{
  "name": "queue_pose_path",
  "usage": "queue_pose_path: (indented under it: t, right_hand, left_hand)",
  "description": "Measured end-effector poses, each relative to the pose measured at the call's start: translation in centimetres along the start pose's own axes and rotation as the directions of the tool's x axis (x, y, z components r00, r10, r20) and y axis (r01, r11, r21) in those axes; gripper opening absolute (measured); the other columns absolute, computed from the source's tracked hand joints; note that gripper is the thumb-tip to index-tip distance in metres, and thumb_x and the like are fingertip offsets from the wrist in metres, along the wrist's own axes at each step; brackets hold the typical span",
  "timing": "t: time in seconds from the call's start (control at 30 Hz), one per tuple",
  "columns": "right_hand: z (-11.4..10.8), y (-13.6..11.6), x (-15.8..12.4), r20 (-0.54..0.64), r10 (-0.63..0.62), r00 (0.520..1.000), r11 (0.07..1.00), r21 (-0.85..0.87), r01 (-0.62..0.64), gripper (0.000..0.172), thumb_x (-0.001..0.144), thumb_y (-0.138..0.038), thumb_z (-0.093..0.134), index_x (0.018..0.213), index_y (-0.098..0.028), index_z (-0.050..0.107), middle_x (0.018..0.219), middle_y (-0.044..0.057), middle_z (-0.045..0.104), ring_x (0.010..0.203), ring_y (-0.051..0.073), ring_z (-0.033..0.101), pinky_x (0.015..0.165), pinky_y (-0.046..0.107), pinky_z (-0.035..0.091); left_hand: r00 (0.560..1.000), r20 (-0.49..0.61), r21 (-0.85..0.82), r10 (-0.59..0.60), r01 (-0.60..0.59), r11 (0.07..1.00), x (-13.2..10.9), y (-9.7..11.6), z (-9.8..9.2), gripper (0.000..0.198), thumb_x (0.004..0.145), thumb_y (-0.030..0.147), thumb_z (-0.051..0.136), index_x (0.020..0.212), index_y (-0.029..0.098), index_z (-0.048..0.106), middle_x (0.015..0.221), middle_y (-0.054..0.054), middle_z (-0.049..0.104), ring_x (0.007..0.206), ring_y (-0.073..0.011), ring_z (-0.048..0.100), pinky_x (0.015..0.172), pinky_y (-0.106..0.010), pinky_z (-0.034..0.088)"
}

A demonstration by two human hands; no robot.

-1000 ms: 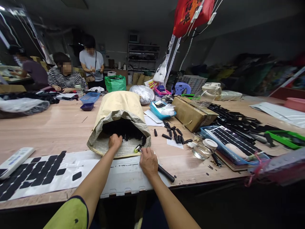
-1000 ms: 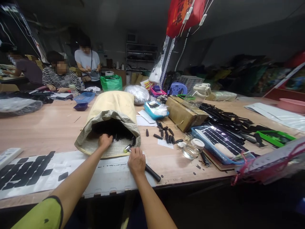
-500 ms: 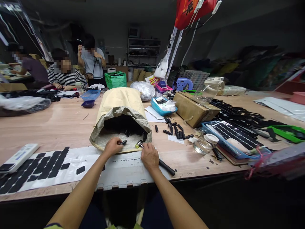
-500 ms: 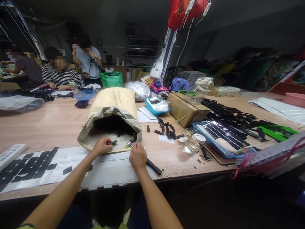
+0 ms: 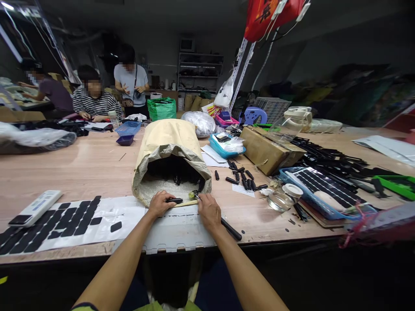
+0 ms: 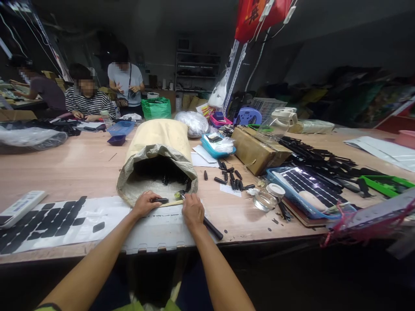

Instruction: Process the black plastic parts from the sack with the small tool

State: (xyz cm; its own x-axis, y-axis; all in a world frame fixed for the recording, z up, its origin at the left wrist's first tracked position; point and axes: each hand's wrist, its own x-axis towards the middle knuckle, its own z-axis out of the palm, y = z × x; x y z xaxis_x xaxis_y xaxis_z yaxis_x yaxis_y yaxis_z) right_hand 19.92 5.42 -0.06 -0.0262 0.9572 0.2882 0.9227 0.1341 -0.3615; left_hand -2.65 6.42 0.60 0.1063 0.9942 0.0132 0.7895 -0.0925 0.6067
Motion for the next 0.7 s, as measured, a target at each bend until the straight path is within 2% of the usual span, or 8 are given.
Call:
queue_pose_path:
  t: [0.1,0.23,0.33,0.43,0.6,0.7]
  right_hand:
    - [-0.8,-1.1,0.0,-0.033,0.024,0.999,0.983,0.182,-0.017,0.027,0.094,-0.022,0.045,0.111,-0.023,0.065,0.106,0.004,0.066,0.097,0.016,0.058,0.082,0.024,0.041]
    - [-1.4,-3.0,-0.5,-0.032,-0.037,0.999,0.946,0.321,0.045,0.029,0.094,-0.024,0.043,0.112,-0.022,0.066,0.107,0.004,0.067,0.098,0.017,0.06,0.083,0.025,0.044]
    - [-1.2,-3.8,-1.2,-0.02,-0.078,0.997,0.951,0.298,0.081,0.028,0.094,-0.023,0.042,0.109,-0.023,0.066,0.104,0.004,0.068,0.096,0.016,0.061,0.082,0.024,0.044]
    - [-0.9,-4.0,-1.7,0.006,-0.067,0.998,0.962,0.265,0.063,0.026,0.093,-0.021,0.044,0.105,-0.023,0.067,0.099,0.003,0.068,0.092,0.015,0.062,0.08,0.023,0.044]
    - [-1.0,-5.0,-1.6,-0.014,-0.087,0.996,0.943,0.323,0.087,0.027,0.093,-0.023,0.044,0.108,-0.022,0.067,0.101,0.004,0.067,0.094,0.016,0.061,0.082,0.024,0.044]
    - [-0.9,-5.9,-1.6,0.021,-0.119,0.993,0.944,0.312,0.106,0.027,0.093,-0.024,0.045,0.109,-0.023,0.067,0.1,0.004,0.067,0.092,0.016,0.061,0.08,0.024,0.043]
  left_hand:
    - [1.0,0.007,-0.013,0.002,-0.002,1.0,0.2,-0.1,0.0,0.031,0.076,0.037,0.069,0.105,0.028,0.077,0.089,-0.002,0.065,0.096,-0.0217,0.056,0.086,-0.03,0.04]
    - [1.0,0.009,-0.023,-0.001,0.001,1.0,0.3,-0.2,0.1,0.031,0.076,0.038,0.07,0.105,0.03,0.077,0.087,-0.001,0.065,0.095,-0.0212,0.056,0.086,-0.03,0.04]
    - [1.0,0.015,-0.012,-0.007,0.007,1.0,0.3,-0.2,0.2,0.031,0.075,0.037,0.071,0.104,0.031,0.077,0.088,-0.001,0.066,0.095,-0.0213,0.056,0.086,-0.03,0.04]
    - [1.0,0.014,-0.01,-0.012,0.012,1.0,0.4,-0.2,0.3,0.03,0.074,0.037,0.07,0.103,0.032,0.078,0.088,0.0,0.066,0.095,-0.0212,0.056,0.085,-0.029,0.041]
    - [1.0,0.01,-0.006,-0.017,0.017,1.0,0.4,-0.2,0.4,0.029,0.076,0.037,0.07,0.104,0.033,0.077,0.086,0.0,0.065,0.093,-0.0202,0.055,0.084,-0.029,0.04]
    - [1.0,0.009,0.016,-0.008,0.008,1.0,0.3,-0.1,0.3,0.024,0.076,0.039,0.07,0.098,0.033,0.078,0.085,0.001,0.064,0.093,-0.0196,0.055,0.082,-0.028,0.04]
